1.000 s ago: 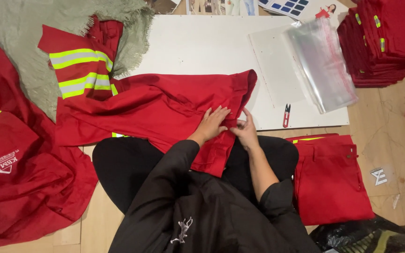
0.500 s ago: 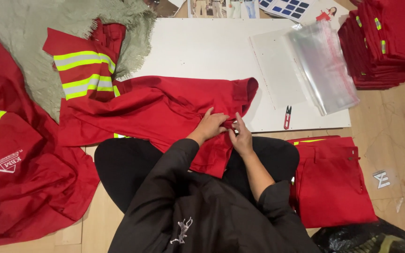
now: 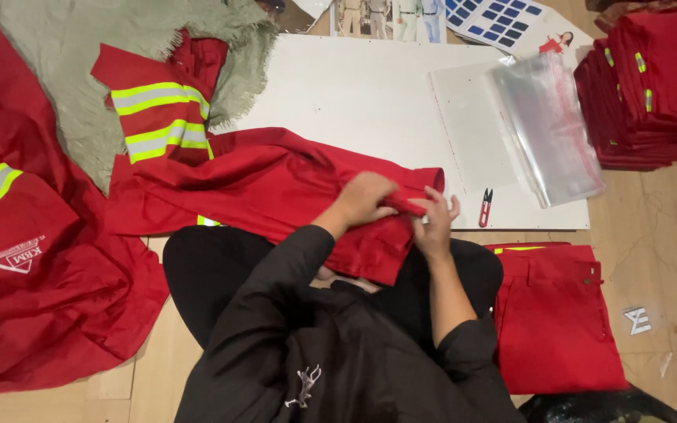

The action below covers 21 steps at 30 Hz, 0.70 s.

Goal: Folding red work pants with yellow reflective stripes on a white board

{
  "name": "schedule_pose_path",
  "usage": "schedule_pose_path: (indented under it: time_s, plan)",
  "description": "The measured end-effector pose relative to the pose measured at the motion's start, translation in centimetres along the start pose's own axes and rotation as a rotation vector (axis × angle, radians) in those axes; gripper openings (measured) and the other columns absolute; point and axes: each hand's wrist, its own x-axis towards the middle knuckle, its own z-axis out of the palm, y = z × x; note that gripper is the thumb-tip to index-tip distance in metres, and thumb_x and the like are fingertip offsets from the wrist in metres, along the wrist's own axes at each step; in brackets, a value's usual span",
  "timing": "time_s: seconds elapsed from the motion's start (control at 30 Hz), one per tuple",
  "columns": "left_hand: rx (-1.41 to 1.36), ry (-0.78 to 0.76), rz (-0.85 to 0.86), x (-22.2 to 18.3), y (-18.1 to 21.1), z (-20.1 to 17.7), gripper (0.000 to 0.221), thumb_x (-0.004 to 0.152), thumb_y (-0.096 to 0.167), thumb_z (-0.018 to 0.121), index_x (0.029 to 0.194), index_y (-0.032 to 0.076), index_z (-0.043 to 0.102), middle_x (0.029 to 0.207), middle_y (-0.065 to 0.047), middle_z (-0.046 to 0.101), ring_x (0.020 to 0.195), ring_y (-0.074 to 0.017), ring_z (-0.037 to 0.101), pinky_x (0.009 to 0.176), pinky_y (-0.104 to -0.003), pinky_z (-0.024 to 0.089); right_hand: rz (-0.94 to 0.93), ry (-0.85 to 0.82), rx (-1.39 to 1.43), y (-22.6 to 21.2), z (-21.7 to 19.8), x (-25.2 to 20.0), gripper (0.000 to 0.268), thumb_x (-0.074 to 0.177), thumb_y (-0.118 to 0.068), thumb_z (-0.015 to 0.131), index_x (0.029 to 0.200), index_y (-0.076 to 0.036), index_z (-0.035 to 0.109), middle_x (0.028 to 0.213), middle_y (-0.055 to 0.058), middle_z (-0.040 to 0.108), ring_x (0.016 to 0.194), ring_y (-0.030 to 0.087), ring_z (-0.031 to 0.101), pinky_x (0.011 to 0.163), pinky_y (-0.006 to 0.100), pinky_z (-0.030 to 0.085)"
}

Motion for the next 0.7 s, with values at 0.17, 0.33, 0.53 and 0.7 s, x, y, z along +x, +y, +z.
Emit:
schedule_pose_path:
  time_s: [0.17,0.33,0.53,0.7]
  plan:
    - [-0.003,0.269,-0.304,-2.7,-6.4,-4.2,0.043,0.092,0.056,0.064,0.103,0.015,0.062,0.09,-0.008,0.06,0.093,-0.0321,0.063,0.089,-0.047,0.049,0.068,0.091,0.078,2.8,-3.9,1.0,0.012,0.095,-0.022,0.077,0.106,-0.02,0.072,0.118,0.002,0.073,0.122,0.022,0.064,0.117,0.047,0.022]
    - [0.07,0.243,-0.568,-5.4,-11.0,-4.8,0.039,0.106,0.05,0.054,0.083,0.02,0.065,0.076,-0.005,0.063,0.081,-0.0296,0.067,0.079,-0.043,0.051,0.061,0.1,0.102,2.3,-5.7,1.5,0.016,0.096,-0.028,0.079,0.102,-0.015,0.073,0.108,0.004,0.074,0.119,0.024,0.067,0.119,0.047,0.028]
    - [0.223,0.017,-0.363,-2.6,-8.2,-8.0,0.062,0.086,0.071,0.067,0.112,0.015,0.071,0.109,-0.01,0.067,0.112,-0.0297,0.062,0.102,-0.046,0.041,0.049,0.138,0.153,0.9,-6.3,1.9,0.016,0.095,-0.029,0.079,0.105,-0.016,0.075,0.105,0.005,0.073,0.119,0.026,0.066,0.12,0.05,0.028]
    - [0.306,-0.351,-0.431,-3.2,-11.1,-7.6,0.084,0.061,0.086,0.074,0.114,0.022,0.067,0.108,-0.002,0.069,0.11,-0.0237,0.064,0.099,-0.042,0.044,0.056,0.223,0.224,2.6,-7.9,2.5,0.018,0.097,-0.026,0.08,0.099,-0.009,0.075,0.097,0.01,0.073,0.11,0.033,0.068,0.114,0.049,0.038]
